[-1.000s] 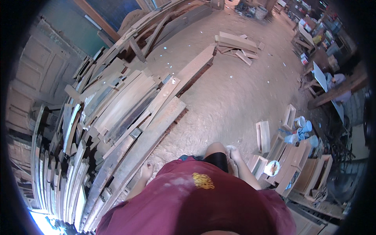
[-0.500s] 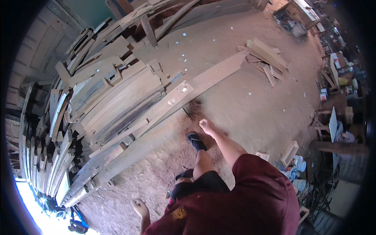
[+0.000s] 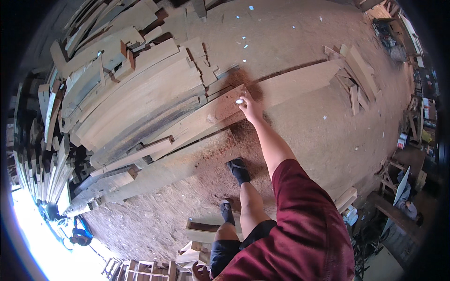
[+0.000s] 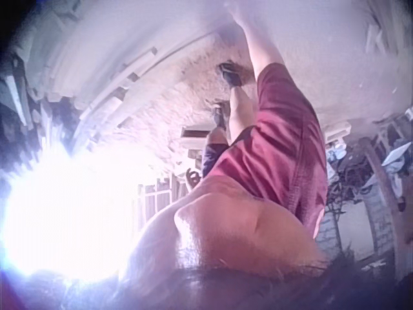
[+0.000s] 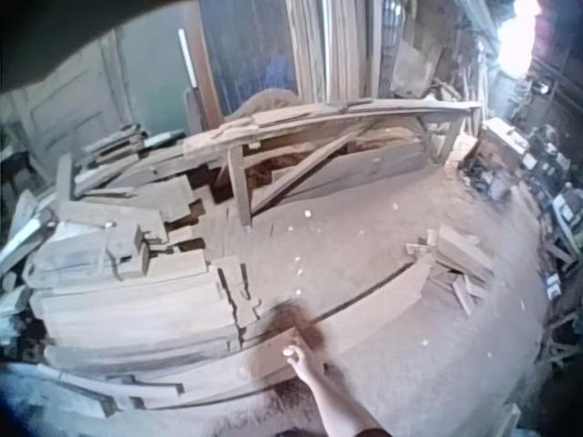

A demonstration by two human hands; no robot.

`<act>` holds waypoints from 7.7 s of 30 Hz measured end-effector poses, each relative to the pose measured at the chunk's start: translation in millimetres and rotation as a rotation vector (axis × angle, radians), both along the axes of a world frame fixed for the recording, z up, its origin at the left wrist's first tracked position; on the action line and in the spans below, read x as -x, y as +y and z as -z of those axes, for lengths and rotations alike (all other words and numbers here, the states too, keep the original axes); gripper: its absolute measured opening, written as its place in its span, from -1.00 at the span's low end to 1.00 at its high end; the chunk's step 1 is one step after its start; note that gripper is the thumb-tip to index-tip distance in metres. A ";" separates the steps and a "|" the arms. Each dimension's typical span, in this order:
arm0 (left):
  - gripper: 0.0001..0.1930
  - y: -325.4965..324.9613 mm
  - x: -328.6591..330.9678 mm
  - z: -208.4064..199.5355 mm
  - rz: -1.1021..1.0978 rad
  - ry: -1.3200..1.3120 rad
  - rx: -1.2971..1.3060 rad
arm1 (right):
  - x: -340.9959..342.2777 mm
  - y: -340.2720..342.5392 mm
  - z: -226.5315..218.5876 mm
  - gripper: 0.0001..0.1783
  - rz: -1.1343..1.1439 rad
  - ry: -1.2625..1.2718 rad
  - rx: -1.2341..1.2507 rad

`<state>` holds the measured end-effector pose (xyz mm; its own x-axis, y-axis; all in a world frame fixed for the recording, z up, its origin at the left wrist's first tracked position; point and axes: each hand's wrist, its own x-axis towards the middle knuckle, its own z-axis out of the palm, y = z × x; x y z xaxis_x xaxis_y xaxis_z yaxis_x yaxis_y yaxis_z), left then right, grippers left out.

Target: The person sits on the floor and assembles a small wooden frame by fitting pieces together. They then apply a white substance to the joints using a small tool.

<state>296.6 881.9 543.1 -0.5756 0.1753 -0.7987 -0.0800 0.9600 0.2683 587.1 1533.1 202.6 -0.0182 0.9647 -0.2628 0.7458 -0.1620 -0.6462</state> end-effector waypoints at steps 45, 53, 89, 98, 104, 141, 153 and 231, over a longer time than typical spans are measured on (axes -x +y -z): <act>-0.75 -399.3 -265.7 5.6 -1.679 0.260 -0.316 | 398.3 -688.3 -419.1 -0.84 -1.754 0.373 0.331; -0.75 -440.4 -196.2 -34.5 -1.518 0.353 -0.190 | 510.9 -731.7 -339.8 -0.74 -1.792 0.362 -0.002; -0.23 -660.7 67.7 -41.9 -1.498 0.308 -0.211 | 813.6 -1183.3 -249.7 -0.55 -2.286 0.036 0.103; -0.64 -779.9 94.4 102.1 -0.984 -0.455 -0.631 | 714.5 -1452.1 -303.3 -0.57 -2.462 0.063 0.207; -0.71 -794.4 117.6 112.2 -1.042 -0.492 -0.808 | 766.4 -1516.8 -298.0 -0.59 -2.347 0.283 0.392; -0.33 -961.1 245.0 436.0 -0.971 0.579 0.094 | 774.4 -1407.2 -39.9 -0.71 -1.919 0.610 1.064; -0.46 -929.5 231.4 521.8 -1.038 0.460 0.088 | 775.3 -1363.9 -74.5 -0.78 -1.908 0.801 1.046; -0.53 -876.5 334.1 531.4 -0.766 1.075 0.427 | 922.5 -1416.8 132.3 -0.62 -3.063 -0.406 0.607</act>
